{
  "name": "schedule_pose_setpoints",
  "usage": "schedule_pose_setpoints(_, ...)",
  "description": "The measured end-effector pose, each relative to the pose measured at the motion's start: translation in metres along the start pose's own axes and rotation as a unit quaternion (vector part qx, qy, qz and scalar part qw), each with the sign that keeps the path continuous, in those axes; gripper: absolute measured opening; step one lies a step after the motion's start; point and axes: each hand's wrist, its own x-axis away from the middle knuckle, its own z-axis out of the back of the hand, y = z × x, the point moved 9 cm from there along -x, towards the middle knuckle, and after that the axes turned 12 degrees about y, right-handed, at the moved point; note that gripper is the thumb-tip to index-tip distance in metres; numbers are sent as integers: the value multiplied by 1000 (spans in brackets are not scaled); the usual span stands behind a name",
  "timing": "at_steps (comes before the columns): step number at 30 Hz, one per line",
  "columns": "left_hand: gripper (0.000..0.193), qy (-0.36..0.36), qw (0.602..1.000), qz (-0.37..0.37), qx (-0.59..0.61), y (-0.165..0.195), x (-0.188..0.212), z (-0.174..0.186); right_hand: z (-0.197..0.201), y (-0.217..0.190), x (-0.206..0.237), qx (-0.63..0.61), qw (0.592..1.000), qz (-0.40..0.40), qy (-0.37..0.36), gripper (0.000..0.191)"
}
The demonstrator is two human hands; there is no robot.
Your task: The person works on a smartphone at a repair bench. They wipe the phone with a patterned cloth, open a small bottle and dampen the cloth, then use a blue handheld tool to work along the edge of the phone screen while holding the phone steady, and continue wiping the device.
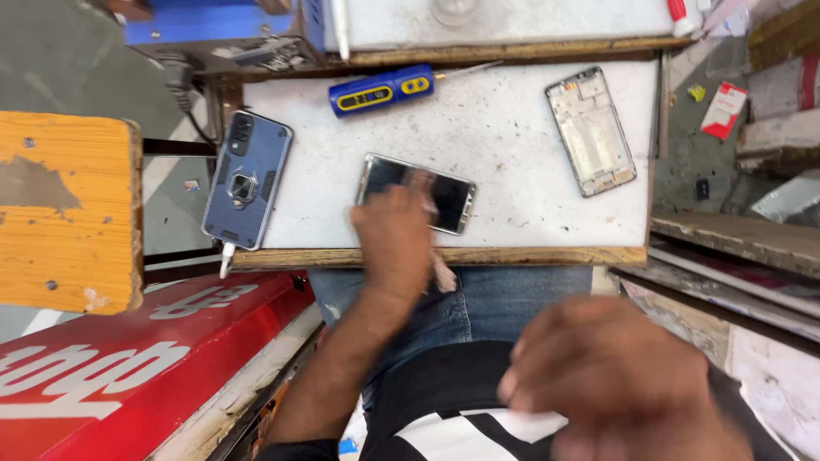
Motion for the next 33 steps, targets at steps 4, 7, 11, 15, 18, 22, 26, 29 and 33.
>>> schedule_pose_setpoints(4,43,-2,996,-38,82,45,8,-8,45,57,22,-24,965,70,250,16)
schedule_pose_setpoints(7,47,9,999,-37,-17,8,4,-4,81,135,82,22,961,33,272,17)
schedule_pose_setpoints(11,38,-9,997,72,-4,-63,-7,0,97,199,120,103,957,-64,263,17)
schedule_pose_setpoints(15,48,-2,1000,10,-27,-20,-2,1,61,204,89,165,963,-81,195,13)
schedule_pose_setpoints(18,38,24,998,-47,46,33,14,10,31,198,65,276,951,-50,126,25)
schedule_pose_setpoints(22,23,-34,999,8,25,0,20,11,5,196,52,323,946,-23,26,52)
schedule_pose_setpoints(26,30,-7,997,81,0,-49,13,22,-1,195,45,339,940,-49,-2,60)
schedule_pose_setpoints(29,38,8,999,32,13,-16,19,22,-2,194,41,357,933,-46,5,63)
schedule_pose_setpoints(33,49,-25,995,-24,91,25,32,17,3,194,43,333,942,-32,35,61)
